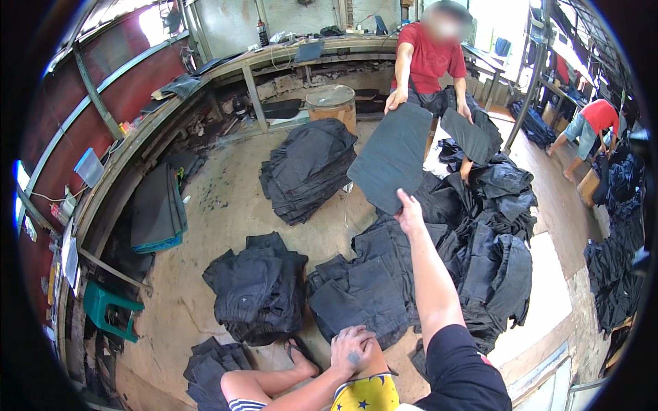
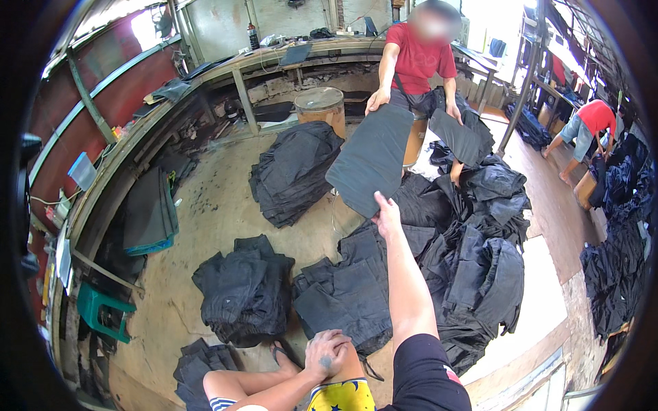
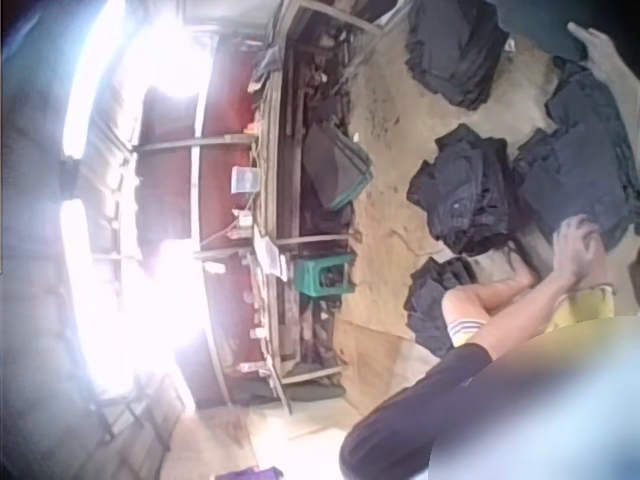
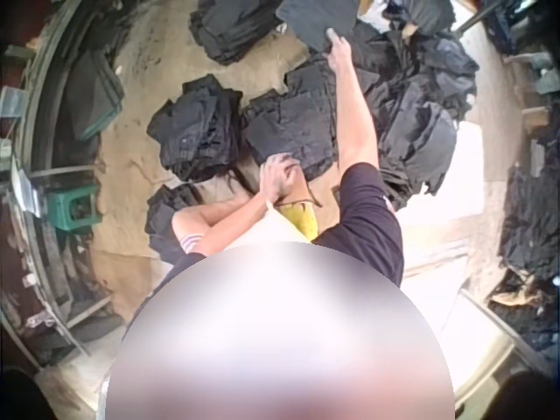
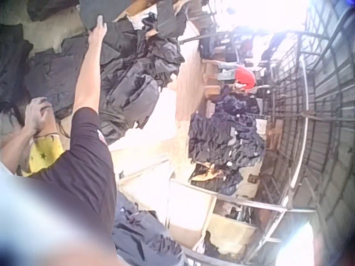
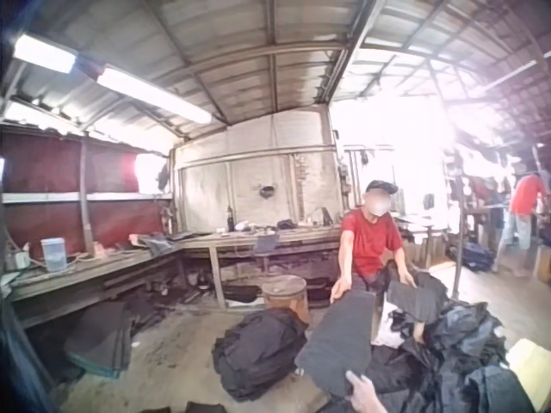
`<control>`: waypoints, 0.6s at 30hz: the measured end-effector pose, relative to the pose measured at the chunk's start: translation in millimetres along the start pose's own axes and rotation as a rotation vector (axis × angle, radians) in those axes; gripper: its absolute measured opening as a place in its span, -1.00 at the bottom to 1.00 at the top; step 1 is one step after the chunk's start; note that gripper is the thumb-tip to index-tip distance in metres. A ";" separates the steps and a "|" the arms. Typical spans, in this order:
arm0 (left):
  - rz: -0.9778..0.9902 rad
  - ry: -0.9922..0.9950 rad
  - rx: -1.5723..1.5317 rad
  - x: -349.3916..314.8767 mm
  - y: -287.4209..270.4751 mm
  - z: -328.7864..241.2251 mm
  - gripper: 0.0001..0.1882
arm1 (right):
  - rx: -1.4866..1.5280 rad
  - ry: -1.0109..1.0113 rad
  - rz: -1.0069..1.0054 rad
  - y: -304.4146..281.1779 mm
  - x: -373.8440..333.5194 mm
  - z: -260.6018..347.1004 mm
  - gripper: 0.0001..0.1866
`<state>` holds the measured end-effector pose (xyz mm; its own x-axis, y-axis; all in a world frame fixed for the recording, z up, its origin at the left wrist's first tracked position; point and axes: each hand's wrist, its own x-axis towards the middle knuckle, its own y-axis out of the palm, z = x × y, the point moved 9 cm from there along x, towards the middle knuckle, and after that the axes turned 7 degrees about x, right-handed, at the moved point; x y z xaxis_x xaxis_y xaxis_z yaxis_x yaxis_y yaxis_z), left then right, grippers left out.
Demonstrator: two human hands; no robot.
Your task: The person sits on the floor and repeatedly picks up black fabric pieces from a large pile. They unfold each piece, smooth it out, and fold it into a smaller rectangle before placing it into a separate stack. The person continues this process for multiple items throughout the clip.
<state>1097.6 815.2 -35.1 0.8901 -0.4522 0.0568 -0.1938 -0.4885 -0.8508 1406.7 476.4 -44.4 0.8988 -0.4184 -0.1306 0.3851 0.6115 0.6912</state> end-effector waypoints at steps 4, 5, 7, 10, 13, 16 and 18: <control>-0.020 0.011 -0.016 -0.2 2.5 -0.5 -0.74 | 0.105 -0.040 0.094 45.7 -31.3 2.3 -0.65; -0.006 0.006 -0.028 -0.6 4.8 -0.1 -0.73 | 0.157 -0.039 0.076 53.8 -40.9 3.1 -0.66; 0.028 -0.007 -0.045 -1.4 10.1 -0.1 -0.71 | 0.219 -0.026 0.059 69.8 -63.5 7.3 -0.68; 0.051 -0.002 -0.019 -2.8 15.9 -1.9 -0.70 | 0.260 -0.021 0.080 95.3 -114.5 4.7 -0.69; 0.044 0.034 -0.044 -4.9 19.8 -2.3 -0.70 | 0.226 0.037 0.058 98.8 -193.2 -17.7 -0.65; 0.012 0.154 -0.218 -12.3 10.4 5.4 -0.62 | 0.198 0.197 0.009 64.9 -287.0 -42.8 -0.41; 0.103 -0.117 -0.853 -22.7 9.7 44.0 -0.51 | 0.402 0.268 0.042 45.8 -327.9 -40.7 -0.25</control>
<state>1093.6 853.6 -67.6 0.8788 -0.4680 -0.0933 -0.4772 -0.8634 -0.1637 1138.1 668.9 1.1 0.9544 -0.1793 -0.2387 0.2836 0.2943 0.9127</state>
